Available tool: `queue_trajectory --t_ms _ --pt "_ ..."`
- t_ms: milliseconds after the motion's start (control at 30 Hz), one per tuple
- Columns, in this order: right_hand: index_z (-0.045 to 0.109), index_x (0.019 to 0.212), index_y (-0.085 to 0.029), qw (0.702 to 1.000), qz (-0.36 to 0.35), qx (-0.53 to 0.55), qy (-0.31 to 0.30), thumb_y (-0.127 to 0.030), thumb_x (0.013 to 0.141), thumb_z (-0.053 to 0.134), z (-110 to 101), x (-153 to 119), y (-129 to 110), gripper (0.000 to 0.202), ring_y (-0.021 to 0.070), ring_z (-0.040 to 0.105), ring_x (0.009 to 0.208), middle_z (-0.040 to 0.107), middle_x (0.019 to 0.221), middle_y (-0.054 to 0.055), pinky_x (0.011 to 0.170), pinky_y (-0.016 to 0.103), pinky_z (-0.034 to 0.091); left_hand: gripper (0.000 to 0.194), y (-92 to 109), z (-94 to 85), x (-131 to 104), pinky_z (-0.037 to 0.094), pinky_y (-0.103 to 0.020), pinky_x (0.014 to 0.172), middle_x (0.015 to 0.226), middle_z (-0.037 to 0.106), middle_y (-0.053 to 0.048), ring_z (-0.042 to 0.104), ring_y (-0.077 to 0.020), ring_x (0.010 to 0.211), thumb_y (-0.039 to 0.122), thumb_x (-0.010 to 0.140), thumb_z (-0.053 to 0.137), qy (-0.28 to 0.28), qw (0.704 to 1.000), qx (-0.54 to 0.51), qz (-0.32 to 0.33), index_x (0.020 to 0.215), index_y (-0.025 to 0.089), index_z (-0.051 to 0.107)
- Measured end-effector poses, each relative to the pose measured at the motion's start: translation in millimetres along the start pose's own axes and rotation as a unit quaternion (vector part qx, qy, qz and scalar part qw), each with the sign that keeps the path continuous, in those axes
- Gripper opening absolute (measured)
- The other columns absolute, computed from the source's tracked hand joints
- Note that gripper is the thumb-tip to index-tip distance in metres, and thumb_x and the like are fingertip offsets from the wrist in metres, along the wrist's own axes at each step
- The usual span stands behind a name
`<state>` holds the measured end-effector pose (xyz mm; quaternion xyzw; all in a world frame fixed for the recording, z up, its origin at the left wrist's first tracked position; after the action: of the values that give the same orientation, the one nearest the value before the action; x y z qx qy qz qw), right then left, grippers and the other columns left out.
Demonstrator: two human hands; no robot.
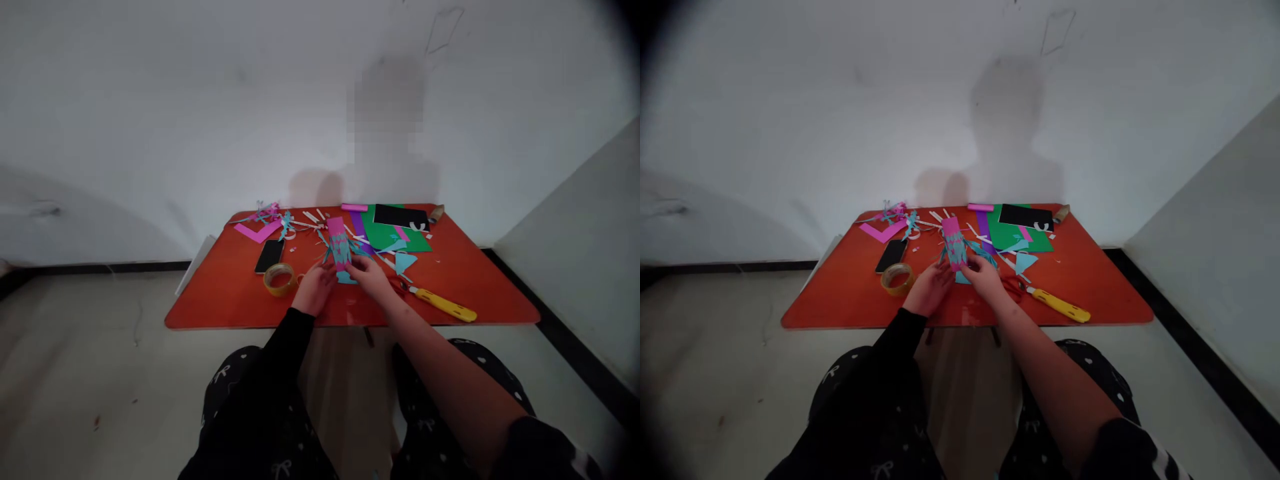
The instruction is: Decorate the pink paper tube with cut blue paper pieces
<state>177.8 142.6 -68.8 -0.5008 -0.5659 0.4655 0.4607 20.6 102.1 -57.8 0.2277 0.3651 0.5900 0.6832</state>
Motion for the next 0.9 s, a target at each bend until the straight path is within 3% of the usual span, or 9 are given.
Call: queue_trajectory --t_ms 233,400,567,667,767,900 --pt "0.078 0.099 -0.019 0.998 -0.003 -0.061 -0.023 -0.055 0.077 0.069 -4.4 -17.5 -10.9 0.043 0.0259 0.071 0.087 0.080 0.093 0.007 0.079 0.039 0.058 0.035 19.2 -24.4 -0.3 0.050 -0.033 0.103 0.124 0.072 -0.008 0.068 -0.0175 0.109 0.010 0.075 0.056 0.083 0.995 -0.009 0.052 0.107 0.018 0.067" --pt "0.080 0.085 -0.021 0.991 -0.022 -0.125 -0.047 -0.048 0.078 0.071 -6.1 -35.6 -25.4 0.029 0.0282 0.070 0.086 0.079 0.085 0.005 0.083 0.041 0.055 0.035 26.8 -22.2 -6.1 0.051 -0.033 0.098 0.120 0.074 -0.011 0.071 -0.0192 0.103 0.015 0.080 0.059 0.064 0.996 0.005 0.057 0.114 0.017 0.068" --pt "0.078 0.079 -0.019 0.981 -0.037 -0.178 -0.070 -0.045 0.084 0.066 -6.0 -47.9 -30.5 0.029 0.0281 0.070 0.083 0.078 0.082 0.006 0.083 0.042 0.056 0.031 23.2 -21.0 -16.0 0.053 -0.029 0.085 0.111 0.074 -0.009 0.071 -0.0159 0.091 0.021 0.084 0.067 0.053 0.997 0.025 0.051 0.115 0.018 0.062" --pt "0.080 0.097 -0.018 0.978 -0.038 -0.192 -0.079 -0.037 0.084 0.068 -4.8 -48.7 -23.8 0.025 0.0275 0.073 0.091 0.081 0.097 0.008 0.088 0.040 0.057 0.027 23.2 -20.5 -20.2 0.052 -0.025 0.074 0.101 0.072 -0.006 0.069 -0.0149 0.084 0.030 0.085 0.072 0.041 0.997 0.047 0.051 0.107 0.018 0.061" --pt "0.074 0.125 -0.018 0.977 -0.029 -0.194 -0.081 -0.029 0.085 0.069 -2.0 -45.9 -18.4 0.041 0.0252 0.075 0.098 0.080 0.112 0.011 0.093 0.039 0.058 0.031 25.4 -20.3 -22.8 0.050 -0.024 0.068 0.091 0.069 -0.003 0.067 -0.0137 0.078 0.034 0.082 0.078 0.037 0.995 0.072 0.055 0.101 0.018 0.059" --pt "0.062 0.143 -0.021 0.970 -0.043 -0.231 -0.054 -0.029 0.088 0.069 -7.6 -53.5 -44.2 0.056 0.0234 0.075 0.094 0.076 0.124 0.014 0.089 0.038 0.060 0.037 27.0 -22.9 -23.2 0.049 -0.023 0.064 0.085 0.065 0.000 0.064 -0.0117 0.071 0.038 0.079 0.081 0.062 0.991 0.103 0.059 0.098 0.020 0.055"
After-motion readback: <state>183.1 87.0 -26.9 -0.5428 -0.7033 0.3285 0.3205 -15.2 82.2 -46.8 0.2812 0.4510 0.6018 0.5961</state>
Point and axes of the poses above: each hand's wrist, its own x-axis towards the middle knuckle, its own z-axis out of the palm, y = z × x, the point moved 6 cm from there along x, towards the middle knuckle
